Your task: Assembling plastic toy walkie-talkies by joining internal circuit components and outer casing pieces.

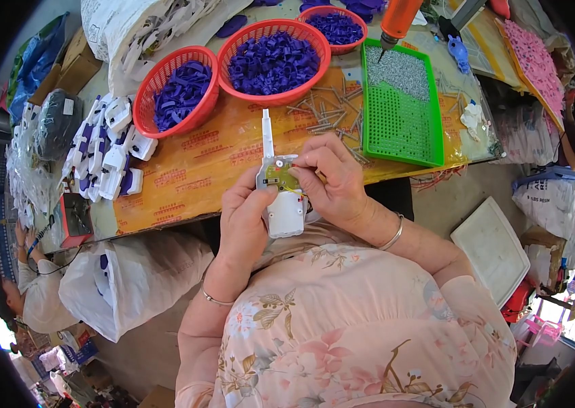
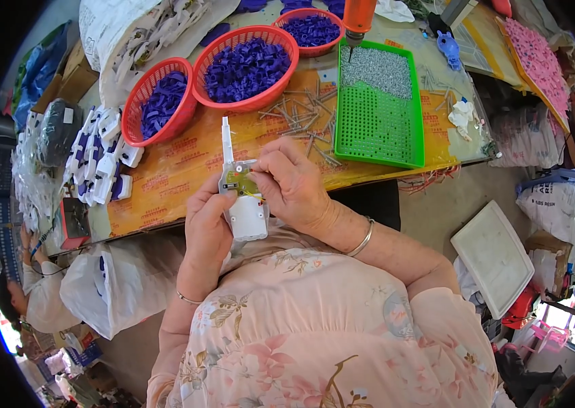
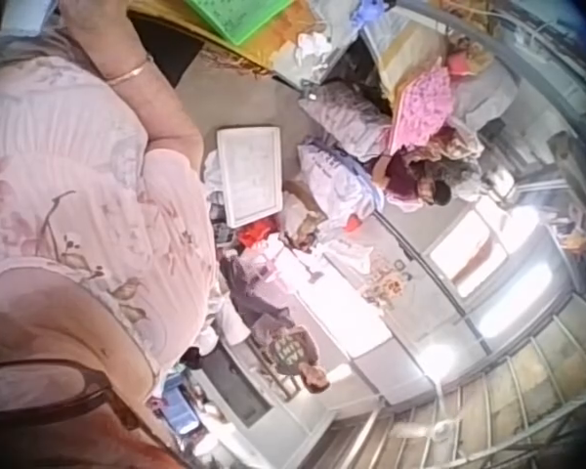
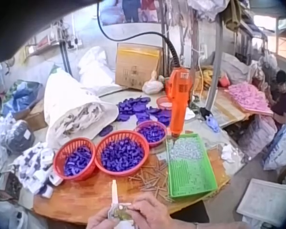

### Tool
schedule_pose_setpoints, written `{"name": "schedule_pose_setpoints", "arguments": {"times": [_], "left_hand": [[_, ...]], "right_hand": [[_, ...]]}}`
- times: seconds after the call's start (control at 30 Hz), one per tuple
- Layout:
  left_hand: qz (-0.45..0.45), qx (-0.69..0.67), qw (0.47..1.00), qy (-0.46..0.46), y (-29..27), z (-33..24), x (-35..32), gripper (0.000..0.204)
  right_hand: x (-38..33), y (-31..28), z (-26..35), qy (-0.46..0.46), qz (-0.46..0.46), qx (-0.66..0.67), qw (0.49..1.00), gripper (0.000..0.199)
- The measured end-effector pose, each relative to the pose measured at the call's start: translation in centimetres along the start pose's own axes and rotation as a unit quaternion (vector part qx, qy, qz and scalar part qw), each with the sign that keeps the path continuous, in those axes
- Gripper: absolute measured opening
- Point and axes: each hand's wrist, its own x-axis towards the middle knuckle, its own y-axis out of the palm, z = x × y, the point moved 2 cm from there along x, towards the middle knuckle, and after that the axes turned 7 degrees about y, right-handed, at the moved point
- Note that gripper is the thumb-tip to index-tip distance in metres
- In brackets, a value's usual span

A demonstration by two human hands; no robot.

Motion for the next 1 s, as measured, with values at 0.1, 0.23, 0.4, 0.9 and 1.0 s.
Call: {"name": "schedule_pose_setpoints", "arguments": {"times": [0.1,0.23,0.4,0.9,1.0], "left_hand": [[0.0,0.027,1.0,0.005,-0.18,0.03,0.03,0.033],[0.006,0.07,0.997,0.015,-0.58,0.22,0.09,0.031],[0.002,-0.006,1.0,0.003,0.29,-0.18,-0.08,0.031],[0.022,0.03,0.999,0.026,-0.34,0.25,-0.17,0.037],[0.014,0.007,1.0,-0.001,-0.21,-0.03,-0.13,0.039]], "right_hand": [[-0.16,0.06,0.14,-0.012,-0.008,-0.01,1.0,0.015],[-0.33,0.14,-0.09,-0.029,-0.004,-0.014,0.999,0.016],[-0.33,0.11,-0.21,-0.052,-0.011,-0.033,0.998,0.018],[-0.26,0.24,0.39,-0.089,-0.019,-0.048,0.995,0.018],[-0.1,0.18,0.24,-0.093,-0.024,-0.055,0.994,0.017]]}}
